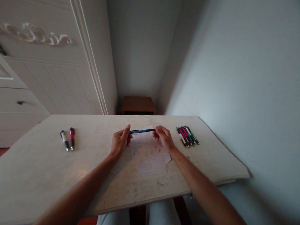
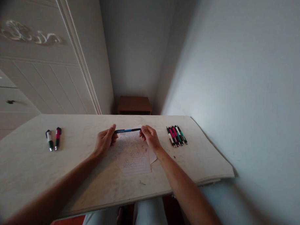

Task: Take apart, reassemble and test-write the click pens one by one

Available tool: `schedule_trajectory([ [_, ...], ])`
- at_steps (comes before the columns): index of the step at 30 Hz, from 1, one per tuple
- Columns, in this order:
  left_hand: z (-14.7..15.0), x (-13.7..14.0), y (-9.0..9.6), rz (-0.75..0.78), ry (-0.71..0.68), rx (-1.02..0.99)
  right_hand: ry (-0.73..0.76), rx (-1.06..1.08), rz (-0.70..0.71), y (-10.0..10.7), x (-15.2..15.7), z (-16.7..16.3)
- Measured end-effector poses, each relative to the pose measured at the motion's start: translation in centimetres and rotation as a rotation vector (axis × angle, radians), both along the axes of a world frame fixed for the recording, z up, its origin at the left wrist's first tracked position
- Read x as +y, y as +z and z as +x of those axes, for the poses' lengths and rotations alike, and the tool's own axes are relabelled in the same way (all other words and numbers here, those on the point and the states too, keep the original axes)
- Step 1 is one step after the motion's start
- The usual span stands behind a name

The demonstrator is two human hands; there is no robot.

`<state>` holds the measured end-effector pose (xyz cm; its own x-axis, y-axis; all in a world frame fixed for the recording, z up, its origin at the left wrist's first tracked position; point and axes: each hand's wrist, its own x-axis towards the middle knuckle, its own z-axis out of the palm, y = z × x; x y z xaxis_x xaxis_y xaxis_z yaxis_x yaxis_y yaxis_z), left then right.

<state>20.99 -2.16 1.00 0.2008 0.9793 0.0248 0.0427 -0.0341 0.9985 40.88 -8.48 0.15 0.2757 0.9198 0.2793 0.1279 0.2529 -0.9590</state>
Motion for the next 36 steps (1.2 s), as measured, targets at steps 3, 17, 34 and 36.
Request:
schedule_trajectory([
  [3, 0.0, 0.2, -0.2, 0.008, -0.013, -0.035, 0.010, -0.024, 0.003, 0.2, 0.0, 0.1],
  [17, 0.0, 1.0, -0.9, 0.134, -0.147, -0.084, -0.058, -0.001, -0.071, 0.1, 0.1, 1.0],
  [34, 0.1, 1.1, -0.6, 0.265, -0.141, -0.050, -0.035, -0.059, -0.052, 0.8, -0.2, -0.2],
  [36, 0.0, 1.2, -0.7, 0.285, -0.108, -0.055, -0.050, -0.084, -0.035, 0.8, -0.3, -0.3],
])
